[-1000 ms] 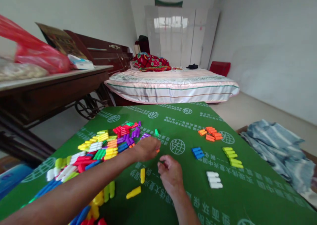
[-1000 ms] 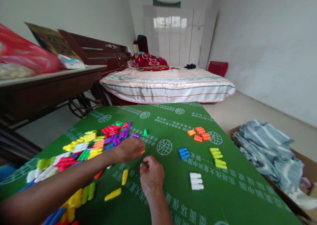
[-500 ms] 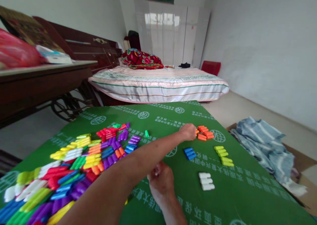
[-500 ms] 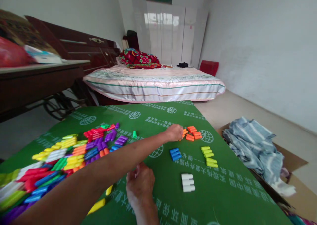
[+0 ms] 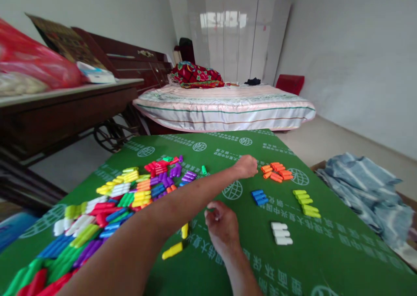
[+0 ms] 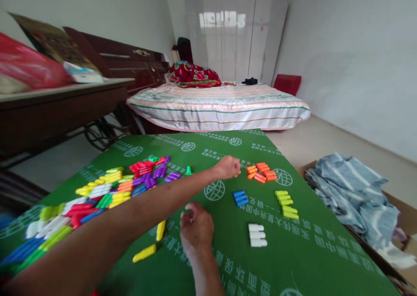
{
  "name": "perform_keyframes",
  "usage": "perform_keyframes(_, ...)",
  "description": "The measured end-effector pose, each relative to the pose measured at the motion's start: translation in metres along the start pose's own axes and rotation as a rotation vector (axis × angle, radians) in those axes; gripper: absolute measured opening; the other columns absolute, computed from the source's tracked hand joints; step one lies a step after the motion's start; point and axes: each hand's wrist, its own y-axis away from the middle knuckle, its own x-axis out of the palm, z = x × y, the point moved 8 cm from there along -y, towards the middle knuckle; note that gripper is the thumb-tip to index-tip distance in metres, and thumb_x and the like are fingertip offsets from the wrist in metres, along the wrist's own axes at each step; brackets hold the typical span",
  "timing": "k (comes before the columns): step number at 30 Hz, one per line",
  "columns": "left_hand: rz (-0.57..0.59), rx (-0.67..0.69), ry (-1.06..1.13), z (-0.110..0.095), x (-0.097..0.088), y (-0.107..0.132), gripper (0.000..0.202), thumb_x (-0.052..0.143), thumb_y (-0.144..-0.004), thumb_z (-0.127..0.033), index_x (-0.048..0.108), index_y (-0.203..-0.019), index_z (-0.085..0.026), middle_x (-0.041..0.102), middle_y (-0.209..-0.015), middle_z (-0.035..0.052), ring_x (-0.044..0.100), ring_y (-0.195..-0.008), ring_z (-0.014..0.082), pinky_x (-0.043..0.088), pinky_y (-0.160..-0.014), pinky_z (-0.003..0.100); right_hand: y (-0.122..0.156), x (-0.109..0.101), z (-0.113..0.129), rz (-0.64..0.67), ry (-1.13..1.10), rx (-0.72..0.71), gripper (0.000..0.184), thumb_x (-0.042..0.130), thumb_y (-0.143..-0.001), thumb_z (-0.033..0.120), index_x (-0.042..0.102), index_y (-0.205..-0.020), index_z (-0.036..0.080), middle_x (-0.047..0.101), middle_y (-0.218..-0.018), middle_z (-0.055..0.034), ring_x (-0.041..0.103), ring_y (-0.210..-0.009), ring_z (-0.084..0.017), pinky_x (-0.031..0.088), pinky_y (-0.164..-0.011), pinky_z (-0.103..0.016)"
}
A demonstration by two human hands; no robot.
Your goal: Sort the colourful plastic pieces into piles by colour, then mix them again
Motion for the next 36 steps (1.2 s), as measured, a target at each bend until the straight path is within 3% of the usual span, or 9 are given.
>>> perform_keyframes(5, -0.03, 0.022, -0.068, 0.047, -0.038, 0.067, 0.008, 0.061, -0.075, -0.02, 0.068, -0.075, -0.016, 0.067, -0.069, -0.0019, 0.059, -0.066, 0.0097, 0.043, -0.06, 0.017, 0.001, 0.004, -0.016, 0.028, -0.075, 0.023, 0.019, 0.055, -0.076, 0.034, 0.066, -0.089, 0.026, 0.064, -0.063, 0.0033, 0.058, -0.055, -0.015, 0.043, -0.05, -0.023)
perform_keyframes(11, -0.045, -0.006, -0.197, 0.103, -0.064, 0.196, 0.006, 0.058, -0.074, -0.017, 0.062, -0.069, -0.017, 0.062, -0.068, -0.0011, 0.056, -0.065, 0.0119, 0.04, -0.061, 0.02, 0.002, 0.004, -0.022, 0.056, -0.082, 0.003, 0.026, 0.054, -0.075, 0.042, 0.067, -0.089, 0.025, 0.067, -0.068, 0.001, 0.06, -0.056, -0.016, 0.045, -0.048, -0.025)
perform_keyframes(16, -0.117, -0.037, -0.224, 0.112, -0.053, 0.31, 0.015, 0.049, -0.085, -0.024, 0.06, -0.078, -0.018, 0.064, -0.078, 0.0019, 0.059, -0.07, 0.0131, 0.043, -0.063, 0.021, 0.003, -0.002, -0.022, 0.048, -0.063, -0.026, 0.029, 0.055, -0.073, 0.045, 0.068, -0.089, 0.025, 0.067, -0.068, 0.0006, 0.06, -0.054, -0.016, 0.046, -0.049, -0.026)
perform_keyframes(21, -0.27, -0.057, -0.147, 0.088, -0.028, 0.391, 0.021, 0.041, -0.091, -0.025, 0.06, -0.085, -0.018, 0.066, -0.082, 0.003, 0.062, -0.073, 0.013, 0.049, -0.066, 0.021, 0.007, -0.005, -0.017, 0.057, -0.061, -0.058, 0.033, 0.055, -0.071, 0.048, 0.067, -0.088, 0.023, 0.067, -0.065, 0.0001, 0.061, -0.055, -0.017, 0.047, -0.052, -0.028)
perform_keyframes(25, -0.49, 0.024, -0.254, 0.064, -0.013, 0.429, 0.021, 0.042, -0.091, -0.022, 0.059, -0.103, -0.02, 0.067, -0.106, 0.0062, 0.064, -0.096, 0.0159, 0.052, -0.085, 0.025, 0.013, -0.008, -0.01, 0.057, -0.071, -0.081, 0.038, 0.055, -0.07, 0.05, 0.066, -0.091, 0.02, 0.066, -0.064, -0.0007, 0.06, -0.053, -0.017, 0.047, -0.053, -0.028)
perform_keyframes(28, -0.615, 0.01, -0.306, 0.061, -0.001, 0.446, 0.024, 0.046, -0.088, -0.02, 0.057, -0.11, -0.02, 0.065, -0.114, 0.0067, 0.061, -0.106, 0.0178, 0.052, -0.091, 0.028, 0.018, -0.01, -0.007, 0.055, -0.077, -0.095, 0.042, 0.055, -0.069, 0.051, 0.065, -0.092, 0.018, 0.066, -0.062, -0.0012, 0.059, -0.052, -0.017, 0.048, -0.053, -0.029)
perform_keyframes(32, -0.739, -0.047, -0.293, 0.061, 0.017, 0.458, 0.015, 0.048, -0.088, -0.02, 0.06, -0.096, -0.02, 0.066, -0.113, 0.0075, 0.061, -0.107, 0.0191, 0.054, -0.089, 0.03, 0.02, -0.011, -0.006, 0.039, -0.05, -0.11, 0.044, 0.054, -0.068, 0.052, 0.063, -0.094, 0.018, 0.066, -0.064, -0.0015, 0.06, -0.054, -0.018, 0.048, -0.056, -0.03)
perform_keyframes(36, -0.825, -0.028, -0.285, 0.051, 0.035, 0.461, 0.011, 0.05, -0.086, -0.02, 0.06, -0.089, -0.021, 0.067, -0.111, 0.0073, 0.061, -0.108, 0.0198, 0.055, -0.09, 0.031, 0.016, -0.01, -0.002, 0.035, 0.014, -0.106, 0.033, 0.056, -0.065, 0.044, 0.064, -0.087, 0.022, 0.066, -0.062, 0.0014, 0.06, -0.055, -0.018, 0.045, -0.056, -0.029)
